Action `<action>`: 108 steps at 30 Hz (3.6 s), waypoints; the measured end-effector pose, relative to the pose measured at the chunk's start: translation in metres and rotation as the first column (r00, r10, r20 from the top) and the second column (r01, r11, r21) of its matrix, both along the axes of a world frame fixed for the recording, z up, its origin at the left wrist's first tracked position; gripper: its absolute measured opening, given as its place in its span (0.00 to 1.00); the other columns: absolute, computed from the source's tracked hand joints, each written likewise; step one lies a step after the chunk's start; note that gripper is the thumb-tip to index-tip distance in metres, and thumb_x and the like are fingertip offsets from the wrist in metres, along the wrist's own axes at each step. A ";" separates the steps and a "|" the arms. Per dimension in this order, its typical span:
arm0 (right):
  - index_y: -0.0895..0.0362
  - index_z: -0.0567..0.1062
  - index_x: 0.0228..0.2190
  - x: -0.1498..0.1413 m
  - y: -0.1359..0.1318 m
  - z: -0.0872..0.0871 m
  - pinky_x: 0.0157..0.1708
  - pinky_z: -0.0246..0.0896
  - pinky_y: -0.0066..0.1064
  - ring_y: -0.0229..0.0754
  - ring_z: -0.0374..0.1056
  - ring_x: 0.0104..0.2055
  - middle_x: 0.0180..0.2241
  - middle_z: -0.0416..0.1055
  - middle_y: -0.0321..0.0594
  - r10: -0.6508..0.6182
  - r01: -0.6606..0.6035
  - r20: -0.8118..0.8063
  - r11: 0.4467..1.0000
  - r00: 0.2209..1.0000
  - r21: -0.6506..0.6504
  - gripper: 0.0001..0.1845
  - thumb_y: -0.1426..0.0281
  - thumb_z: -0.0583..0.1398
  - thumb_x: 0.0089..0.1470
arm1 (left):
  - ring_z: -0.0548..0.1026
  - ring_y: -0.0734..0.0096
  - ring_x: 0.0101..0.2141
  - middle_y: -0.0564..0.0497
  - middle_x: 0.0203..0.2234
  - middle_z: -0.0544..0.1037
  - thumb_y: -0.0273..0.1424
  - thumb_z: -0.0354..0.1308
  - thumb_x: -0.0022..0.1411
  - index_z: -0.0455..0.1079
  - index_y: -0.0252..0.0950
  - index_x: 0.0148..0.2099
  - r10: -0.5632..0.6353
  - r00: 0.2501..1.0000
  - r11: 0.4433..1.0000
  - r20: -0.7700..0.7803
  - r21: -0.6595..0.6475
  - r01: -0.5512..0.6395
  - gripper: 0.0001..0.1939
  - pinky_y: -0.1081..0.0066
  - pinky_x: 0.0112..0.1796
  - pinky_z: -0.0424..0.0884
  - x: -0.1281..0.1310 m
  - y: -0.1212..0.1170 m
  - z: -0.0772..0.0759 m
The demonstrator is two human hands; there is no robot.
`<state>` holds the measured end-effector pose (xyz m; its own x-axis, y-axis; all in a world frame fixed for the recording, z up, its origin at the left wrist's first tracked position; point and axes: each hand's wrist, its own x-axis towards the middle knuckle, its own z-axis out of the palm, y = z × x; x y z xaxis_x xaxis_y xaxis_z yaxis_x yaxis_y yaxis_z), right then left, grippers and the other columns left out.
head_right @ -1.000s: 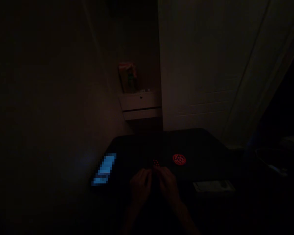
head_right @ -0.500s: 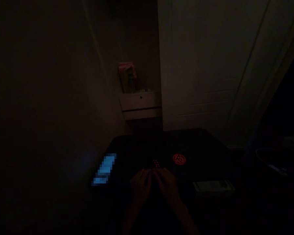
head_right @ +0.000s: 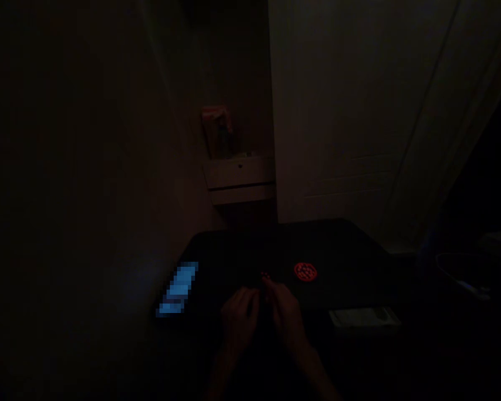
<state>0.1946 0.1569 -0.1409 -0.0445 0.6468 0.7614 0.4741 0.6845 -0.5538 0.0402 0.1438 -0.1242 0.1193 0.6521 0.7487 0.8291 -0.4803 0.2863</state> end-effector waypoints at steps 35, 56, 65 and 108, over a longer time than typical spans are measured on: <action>0.50 0.82 0.47 -0.003 -0.007 0.013 0.44 0.74 0.38 0.47 0.77 0.42 0.41 0.81 0.43 0.006 -0.011 -0.083 0.999 0.997 -0.053 0.13 0.65 0.58 0.67 | 0.80 0.66 0.32 0.51 0.31 0.81 0.24 0.51 0.70 0.75 0.39 0.40 0.008 1.000 1.000 -0.010 0.016 -0.007 0.11 0.68 0.35 0.74 0.000 0.002 -0.002; 0.54 0.81 0.34 0.024 0.008 0.019 0.39 0.70 0.37 0.48 0.76 0.36 0.34 0.80 0.43 -0.123 0.087 -0.137 0.966 0.983 -0.244 0.23 0.49 0.58 0.63 | 0.80 0.66 0.33 0.51 0.31 0.82 0.25 0.52 0.70 0.75 0.40 0.41 0.019 1.000 0.999 0.004 0.043 -0.019 0.10 0.67 0.35 0.74 0.003 0.002 -0.004; 0.54 0.80 0.31 0.025 0.009 0.020 0.35 0.70 0.36 0.47 0.76 0.33 0.30 0.79 0.42 -0.151 0.118 -0.134 0.966 0.979 -0.230 0.22 0.49 0.60 0.62 | 0.80 0.66 0.32 0.50 0.31 0.82 0.25 0.53 0.71 0.75 0.40 0.41 0.024 1.000 0.997 -0.003 0.074 -0.024 0.10 0.68 0.35 0.74 0.002 0.003 -0.007; 0.50 0.85 0.33 0.029 0.013 0.013 0.47 0.68 0.46 0.51 0.72 0.45 0.40 0.76 0.44 -0.036 0.059 0.145 0.987 0.989 -0.150 0.06 0.67 0.64 0.58 | 0.79 0.66 0.33 0.50 0.32 0.81 0.26 0.51 0.72 0.74 0.39 0.41 0.021 0.999 1.000 -0.031 0.014 -0.021 0.10 0.67 0.36 0.73 0.002 0.002 -0.006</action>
<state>0.2233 0.1696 -0.1281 -0.1113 0.7597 0.6407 0.5852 0.5712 -0.5756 0.0417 0.1456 -0.1299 0.1291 0.6444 0.7537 0.8476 -0.4661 0.2534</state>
